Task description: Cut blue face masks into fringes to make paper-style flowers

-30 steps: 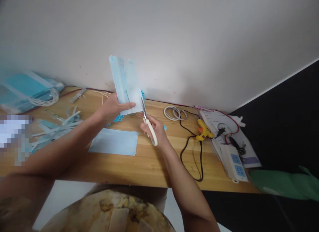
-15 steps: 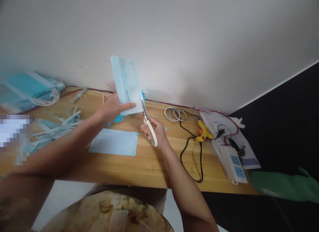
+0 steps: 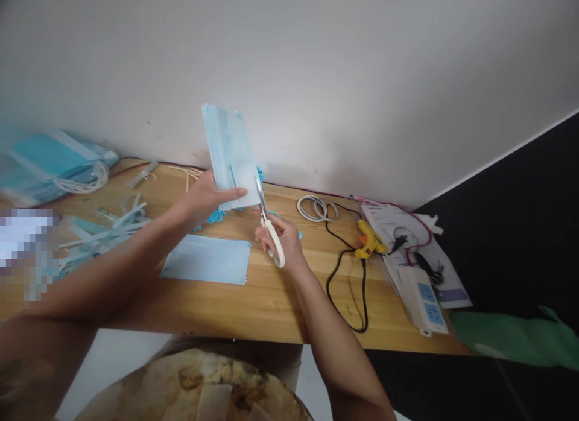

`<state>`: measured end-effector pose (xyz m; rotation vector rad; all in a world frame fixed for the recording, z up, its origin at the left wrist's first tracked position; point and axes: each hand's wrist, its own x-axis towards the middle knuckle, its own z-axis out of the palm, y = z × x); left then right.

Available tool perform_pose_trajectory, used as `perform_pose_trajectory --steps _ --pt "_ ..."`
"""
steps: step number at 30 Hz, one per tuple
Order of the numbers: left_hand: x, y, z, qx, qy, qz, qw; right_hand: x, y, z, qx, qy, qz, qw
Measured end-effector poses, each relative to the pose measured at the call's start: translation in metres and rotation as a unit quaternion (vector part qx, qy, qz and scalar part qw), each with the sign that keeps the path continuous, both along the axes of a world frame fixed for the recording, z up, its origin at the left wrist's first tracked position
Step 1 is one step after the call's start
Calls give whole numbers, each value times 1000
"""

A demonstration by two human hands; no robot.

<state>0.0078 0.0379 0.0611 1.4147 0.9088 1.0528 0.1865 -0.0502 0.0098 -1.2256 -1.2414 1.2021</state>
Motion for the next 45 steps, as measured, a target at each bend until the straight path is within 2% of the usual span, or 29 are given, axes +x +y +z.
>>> perform_pose_trajectory --steps 5,9,14,22,28,35,45 --pt "2 1 -5 19 -17 -9 1000 -1 1 0 2 0 3 1000" --pt "4 -3 -4 14 -33 -17 999 1 0 -2 16 -8 34 999" --pt "5 -9 0 16 -42 -65 997 3 1 0 49 -31 70 996" --pt "8 -6 -8 89 54 24 994 3 -1 3 52 -35 69 996" --pt "11 -8 -12 108 66 30 991 2 1 3 46 -46 57 996" --pt "11 -9 -12 105 60 37 992 3 2 1 43 -37 28 998" --pt "10 -7 -12 114 58 32 991 4 0 2 33 -21 23 999"
